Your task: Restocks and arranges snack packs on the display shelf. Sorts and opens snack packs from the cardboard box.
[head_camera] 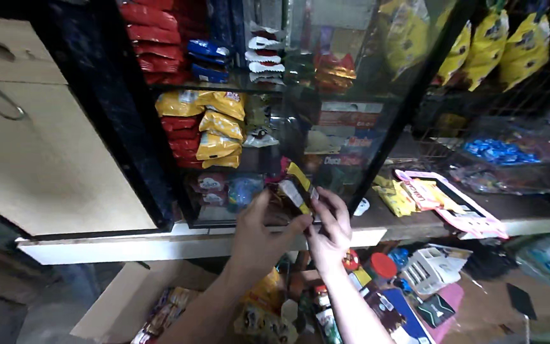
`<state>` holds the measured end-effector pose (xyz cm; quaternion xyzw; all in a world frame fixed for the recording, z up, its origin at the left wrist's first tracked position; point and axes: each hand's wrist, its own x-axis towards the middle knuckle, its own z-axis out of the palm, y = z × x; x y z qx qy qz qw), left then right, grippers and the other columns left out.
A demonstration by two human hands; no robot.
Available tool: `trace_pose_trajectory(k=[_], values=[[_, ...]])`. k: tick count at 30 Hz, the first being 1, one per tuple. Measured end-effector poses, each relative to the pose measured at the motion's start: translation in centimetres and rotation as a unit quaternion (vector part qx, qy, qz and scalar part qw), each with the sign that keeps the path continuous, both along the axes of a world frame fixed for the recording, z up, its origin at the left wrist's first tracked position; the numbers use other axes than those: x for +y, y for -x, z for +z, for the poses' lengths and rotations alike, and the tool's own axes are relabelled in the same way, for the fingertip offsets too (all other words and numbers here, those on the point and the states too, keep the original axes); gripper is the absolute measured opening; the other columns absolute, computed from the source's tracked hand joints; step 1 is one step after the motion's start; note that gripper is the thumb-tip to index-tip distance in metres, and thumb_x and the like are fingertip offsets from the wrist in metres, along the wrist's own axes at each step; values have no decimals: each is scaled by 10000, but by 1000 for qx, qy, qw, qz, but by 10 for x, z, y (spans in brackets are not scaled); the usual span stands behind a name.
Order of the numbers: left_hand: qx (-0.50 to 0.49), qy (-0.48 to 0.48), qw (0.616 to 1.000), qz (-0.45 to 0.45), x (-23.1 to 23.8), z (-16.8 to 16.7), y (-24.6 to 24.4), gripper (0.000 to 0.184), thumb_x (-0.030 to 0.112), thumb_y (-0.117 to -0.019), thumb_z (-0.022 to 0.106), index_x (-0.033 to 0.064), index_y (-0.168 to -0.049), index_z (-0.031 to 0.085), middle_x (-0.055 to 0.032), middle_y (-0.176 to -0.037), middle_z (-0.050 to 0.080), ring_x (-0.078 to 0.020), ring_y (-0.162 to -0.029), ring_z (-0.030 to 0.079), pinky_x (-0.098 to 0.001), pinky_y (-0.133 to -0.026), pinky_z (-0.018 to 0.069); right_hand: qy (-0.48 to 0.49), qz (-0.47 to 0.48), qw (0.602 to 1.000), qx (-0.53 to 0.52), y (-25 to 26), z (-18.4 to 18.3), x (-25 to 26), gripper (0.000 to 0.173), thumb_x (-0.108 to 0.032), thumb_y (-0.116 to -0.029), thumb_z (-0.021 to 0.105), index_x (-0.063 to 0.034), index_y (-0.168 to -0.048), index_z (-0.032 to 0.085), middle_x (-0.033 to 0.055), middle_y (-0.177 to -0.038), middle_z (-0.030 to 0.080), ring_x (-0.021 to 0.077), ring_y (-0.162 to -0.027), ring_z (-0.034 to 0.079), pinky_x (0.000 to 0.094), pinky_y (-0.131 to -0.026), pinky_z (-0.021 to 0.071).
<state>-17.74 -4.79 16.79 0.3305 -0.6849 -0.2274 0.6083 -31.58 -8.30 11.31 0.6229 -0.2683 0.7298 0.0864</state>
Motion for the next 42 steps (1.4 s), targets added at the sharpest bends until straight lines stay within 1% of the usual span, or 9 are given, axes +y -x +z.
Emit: trace_pose_trajectory(k=[3,6,9,12,17,22,25,32,42], values=[[75,-14,997,17,-6,0,-3,543,211,-853,782,-112,-1220,545,-57,-1043,705,1,-912,701,-186,-770,605,32,-22,999,37,-20,8,-12,103,-79,-924,701,-74,-1023,732,138,-1183,650,90,-1219,592,190,-1053,459],[87,-14,994,66,-21,2,-6,580,149,-854,766,-61,-1324,500,-84,-1144,669,-24,-1005,674,-214,-840,586,19,-31,997,66,-31,13,-22,137,-33,-900,670,-21,-1026,721,228,-1219,645,171,-1217,616,214,-1036,481],[54,47,986,154,-40,7,-4,587,94,-897,718,-52,-1414,479,-207,-1284,615,-169,-1097,661,-313,-894,574,-24,-35,997,64,-28,17,-22,241,-75,-920,627,31,-1119,714,264,-1293,605,185,-1242,595,219,-1035,477],[-5,96,968,231,-58,17,-1,538,38,-908,683,-89,-1395,494,-269,-1273,623,-300,-1103,666,-428,-922,558,-39,-53,996,59,-17,17,-17,258,-118,-922,617,62,-1083,709,267,-1235,612,175,-1190,600,208,-1009,478],[-74,7,965,250,-77,35,6,548,92,-977,659,-80,-1446,434,-303,-1262,621,-429,-1074,667,-549,-900,547,-45,-70,995,53,-1,8,-10,238,-152,-937,603,32,-1045,709,214,-1129,614,131,-1136,587,168,-986,461],[-73,-78,975,197,-93,53,20,575,63,-1005,608,-79,-1500,352,-312,-1242,631,-426,-1097,662,-544,-964,510,-57,-85,993,59,12,5,-1,245,-156,-934,594,41,-1011,718,218,-1084,613,124,-1100,580,138,-942,455],[-69,-155,977,129,-105,60,21,592,79,-1028,578,-70,-1524,291,-314,-1358,559,-398,-1269,575,-517,-1077,444,-50,-83,994,58,19,4,2,237,-153,-932,595,41,-998,712,201,-1061,607,104,-1080,577,123,-939,448],[-46,-164,980,105,-143,78,23,711,100,-1017,600,-30,-1582,189,-285,-1533,411,-367,-1403,458,-483,-1155,373,-46,-59,996,53,24,2,2,219,-151,-935,598,28,-995,708,171,-1050,599,76,-1064,573,110,-937,445],[-191,-252,940,125,-190,115,42,550,126,-992,632,-75,-1457,416,-304,-1411,521,-405,-1302,536,-538,-1080,428,-57,-53,995,54,35,0,2,213,-144,-943,587,25,-980,710,170,-1024,603,84,-1061,570,108,-935,434]])
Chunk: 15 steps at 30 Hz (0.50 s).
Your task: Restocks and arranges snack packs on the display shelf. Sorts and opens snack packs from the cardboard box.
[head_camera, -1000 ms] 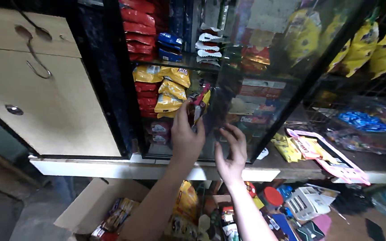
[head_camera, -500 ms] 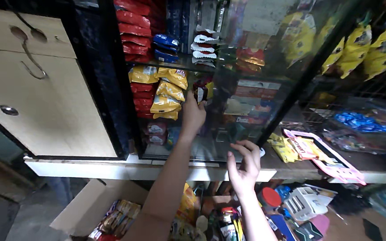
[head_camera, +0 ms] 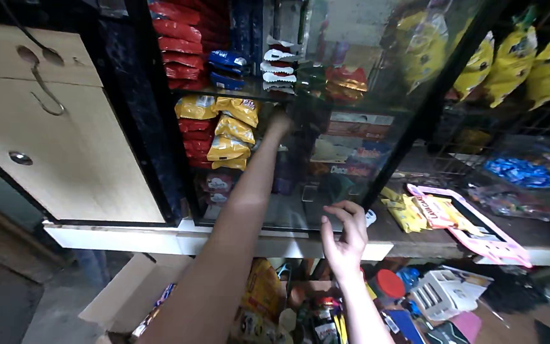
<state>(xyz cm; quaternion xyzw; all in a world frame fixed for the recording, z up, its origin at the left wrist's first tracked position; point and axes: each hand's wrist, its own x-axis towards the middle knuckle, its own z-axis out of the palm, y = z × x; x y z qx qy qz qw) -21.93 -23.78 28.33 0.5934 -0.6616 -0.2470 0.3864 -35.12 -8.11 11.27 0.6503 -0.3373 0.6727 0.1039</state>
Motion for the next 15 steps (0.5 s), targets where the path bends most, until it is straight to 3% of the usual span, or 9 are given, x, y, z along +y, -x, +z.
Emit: trace_pose_trajectory(k=[3,6,13,15], values=[[26,-26,999,-15,-28,-7,-5,461,167,-1024,577,-58,-1413,475,-276,-1324,577,-364,-1184,595,-521,-1001,479,2,2,1000,-2,4,0,0,213,-145,-946,587,24,-969,716,170,-1012,615,85,-1048,576,109,-911,441],[38,-52,998,-20,-29,-4,-7,421,192,-1059,521,-57,-1397,487,-261,-1314,570,-334,-1149,586,-501,-979,475,0,-3,1000,1,6,0,-1,209,-144,-939,590,17,-948,724,163,-982,625,104,-1032,583,126,-935,437],[-65,-12,997,-39,-32,-11,-1,456,129,-1028,561,-66,-1430,468,-284,-1376,551,-388,-1254,559,-540,-1051,447,-9,17,1000,13,3,0,-2,194,-131,-934,594,13,-920,724,166,-960,637,119,-1018,599,142,-942,449],[-102,33,994,-22,-32,-15,3,491,104,-1017,575,-79,-1454,446,-301,-1443,508,-429,-1353,492,-556,-1123,386,-10,15,1000,17,4,-1,-2,198,-135,-931,595,10,-909,728,168,-953,642,122,-1010,604,142,-936,452]])
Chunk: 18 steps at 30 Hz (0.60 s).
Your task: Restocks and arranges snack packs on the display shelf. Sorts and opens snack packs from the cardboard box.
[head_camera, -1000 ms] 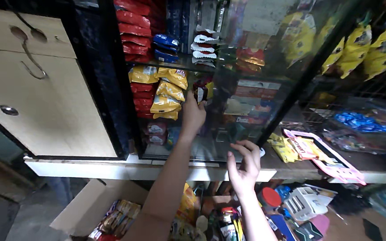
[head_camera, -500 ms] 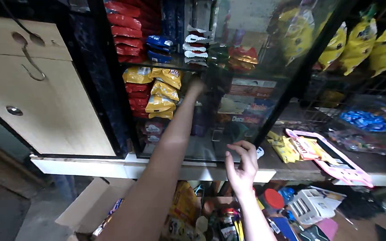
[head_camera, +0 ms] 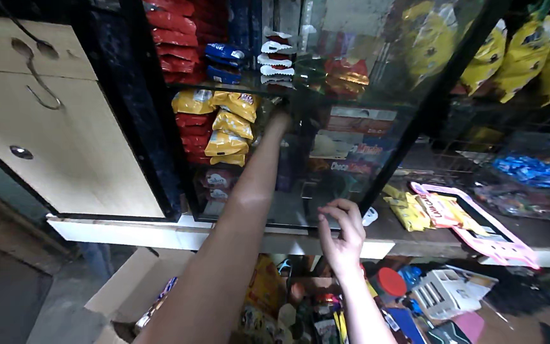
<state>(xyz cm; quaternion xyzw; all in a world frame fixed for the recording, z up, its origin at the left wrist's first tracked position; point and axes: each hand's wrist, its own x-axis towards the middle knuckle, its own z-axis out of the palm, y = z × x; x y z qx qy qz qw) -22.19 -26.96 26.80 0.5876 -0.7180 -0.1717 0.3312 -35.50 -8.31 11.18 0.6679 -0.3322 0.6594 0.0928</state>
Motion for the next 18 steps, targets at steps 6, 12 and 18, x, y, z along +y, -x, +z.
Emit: trace_pose_trajectory(k=[6,12,18], values=[[-5,22,999,36,6,-3,7,502,149,-1014,597,-69,-1447,468,-297,-1442,513,-433,-1359,488,-567,-1123,386,-7,-7,1000,3,5,-2,2,200,-141,-937,596,6,-910,729,158,-937,640,119,-990,603,139,-919,456],[10,-5,999,35,6,2,9,493,83,-1014,575,-100,-1450,436,-325,-1466,471,-450,-1385,449,-558,-1137,361,-10,-6,1000,9,8,-4,3,190,-127,-927,601,10,-904,730,160,-938,649,124,-985,611,145,-922,460],[-5,13,999,37,-3,2,6,455,130,-1034,558,-102,-1416,481,-305,-1471,480,-429,-1401,440,-538,-1155,347,-19,6,1000,21,5,-4,2,181,-109,-912,598,11,-899,734,155,-923,655,131,-966,614,149,-917,462]])
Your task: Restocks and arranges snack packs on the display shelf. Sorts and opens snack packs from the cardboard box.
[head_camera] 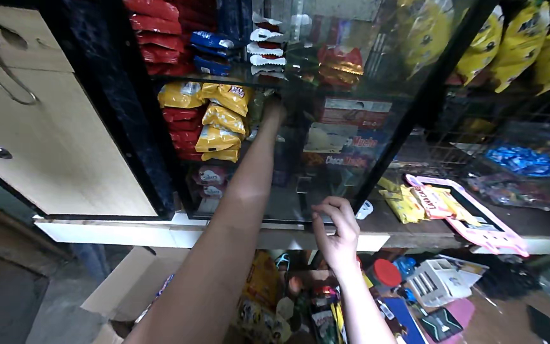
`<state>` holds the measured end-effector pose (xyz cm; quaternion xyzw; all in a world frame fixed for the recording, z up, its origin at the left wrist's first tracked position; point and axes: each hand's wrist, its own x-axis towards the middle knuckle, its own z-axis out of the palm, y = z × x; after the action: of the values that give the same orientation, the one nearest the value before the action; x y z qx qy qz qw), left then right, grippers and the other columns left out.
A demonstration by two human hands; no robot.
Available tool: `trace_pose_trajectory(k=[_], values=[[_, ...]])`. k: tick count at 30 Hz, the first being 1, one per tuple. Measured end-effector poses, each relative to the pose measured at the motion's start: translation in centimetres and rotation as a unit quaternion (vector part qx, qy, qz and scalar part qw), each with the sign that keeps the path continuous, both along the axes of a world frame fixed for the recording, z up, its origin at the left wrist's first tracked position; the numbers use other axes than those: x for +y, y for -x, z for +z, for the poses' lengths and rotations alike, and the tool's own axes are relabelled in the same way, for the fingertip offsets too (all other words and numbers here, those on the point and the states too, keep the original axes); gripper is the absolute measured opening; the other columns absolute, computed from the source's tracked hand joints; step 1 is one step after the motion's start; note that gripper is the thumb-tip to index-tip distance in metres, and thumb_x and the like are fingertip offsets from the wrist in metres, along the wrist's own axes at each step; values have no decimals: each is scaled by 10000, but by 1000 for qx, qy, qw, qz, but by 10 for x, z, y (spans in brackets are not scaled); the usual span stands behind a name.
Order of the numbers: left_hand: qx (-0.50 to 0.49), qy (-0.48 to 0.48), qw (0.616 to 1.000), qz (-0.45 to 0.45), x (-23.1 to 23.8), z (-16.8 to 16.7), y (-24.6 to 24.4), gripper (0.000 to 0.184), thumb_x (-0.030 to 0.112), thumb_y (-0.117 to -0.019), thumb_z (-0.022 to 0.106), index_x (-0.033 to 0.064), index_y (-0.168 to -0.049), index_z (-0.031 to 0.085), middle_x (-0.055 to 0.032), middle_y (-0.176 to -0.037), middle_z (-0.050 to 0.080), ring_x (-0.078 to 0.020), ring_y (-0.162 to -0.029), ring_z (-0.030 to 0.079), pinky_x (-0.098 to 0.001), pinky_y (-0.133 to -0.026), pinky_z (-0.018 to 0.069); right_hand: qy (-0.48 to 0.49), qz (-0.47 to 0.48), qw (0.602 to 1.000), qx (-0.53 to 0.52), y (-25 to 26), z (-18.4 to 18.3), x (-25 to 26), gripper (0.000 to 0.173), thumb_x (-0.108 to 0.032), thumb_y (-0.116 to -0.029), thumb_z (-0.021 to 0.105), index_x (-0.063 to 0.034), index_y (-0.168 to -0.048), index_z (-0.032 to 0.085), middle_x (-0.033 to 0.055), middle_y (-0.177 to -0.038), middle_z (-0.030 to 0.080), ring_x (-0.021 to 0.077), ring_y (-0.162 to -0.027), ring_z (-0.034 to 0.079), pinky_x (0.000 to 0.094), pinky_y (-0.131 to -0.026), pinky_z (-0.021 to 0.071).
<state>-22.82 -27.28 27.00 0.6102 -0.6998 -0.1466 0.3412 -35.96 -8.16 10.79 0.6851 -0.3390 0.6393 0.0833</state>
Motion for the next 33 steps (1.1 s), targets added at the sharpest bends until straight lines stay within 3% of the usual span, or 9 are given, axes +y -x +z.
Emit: trace_pose_trajectory(k=[3,9,14,19,21,24,28,30,33], values=[[-58,-18,998,-15,-3,5,3,488,116,-1016,580,-111,-1430,459,-307,-1492,455,-436,-1420,414,-543,-1164,337,1,6,1000,8,-1,1,-1,179,-104,-914,595,9,-896,733,152,-918,655,135,-966,615,152,-919,460],[7,67,997,35,-12,-6,8,437,247,-1054,537,-62,-1363,562,-271,-1402,557,-409,-1334,519,-538,-1106,418,-11,9,1000,22,0,3,1,171,-97,-905,603,5,-905,740,146,-912,664,133,-954,623,154,-909,471],[-64,42,992,103,5,3,8,417,114,-1025,535,-66,-1401,520,-304,-1424,520,-462,-1327,508,-602,-1059,431,-13,13,999,31,-2,2,1,169,-100,-902,604,1,-903,739,141,-909,663,131,-945,620,151,-900,470],[45,66,995,53,-5,4,2,509,278,-996,639,-63,-1364,555,-275,-1393,561,-398,-1334,522,-534,-1115,409,-8,16,999,44,-4,2,0,157,-92,-894,614,3,-897,738,143,-897,667,142,-929,624,157,-894,474],[49,65,996,26,-3,7,1,556,326,-1010,622,-75,-1386,535,-279,-1424,539,-391,-1373,487,-520,-1149,369,-8,18,999,47,-4,2,-1,155,-89,-895,613,3,-894,737,140,-897,668,141,-931,627,159,-896,477],[21,37,999,-3,-1,13,1,552,304,-1042,565,-94,-1419,495,-292,-1485,476,-406,-1430,412,-525,-1184,311,-9,19,999,48,-4,2,-2,153,-91,-896,611,0,-892,734,143,-895,666,145,-925,626,162,-892,476],[48,18,998,-22,-2,13,-2,537,314,-1065,528,-100,-1407,501,-291,-1476,485,-404,-1417,429,-518,-1178,322,-17,25,998,52,-3,0,-4,158,-99,-897,618,-1,-913,741,151,-915,676,165,-933,631,182,-896,486],[66,22,997,-28,-5,9,-2,502,320,-1061,536,-90,-1351,553,-287,-1407,545,-398,-1356,495,-527,-1139,371,-17,29,998,54,-4,-1,-5,153,-93,-897,617,0,-912,738,148,-914,676,171,-936,635,188,-898,489],[17,28,998,-49,0,5,2,437,236,-1066,524,-46,-1399,543,-280,-1431,536,-411,-1382,470,-549,-1153,345,-26,43,997,60,-6,-2,-4,160,-90,-898,612,5,-921,739,152,-927,680,180,-940,641,207,-901,500]])
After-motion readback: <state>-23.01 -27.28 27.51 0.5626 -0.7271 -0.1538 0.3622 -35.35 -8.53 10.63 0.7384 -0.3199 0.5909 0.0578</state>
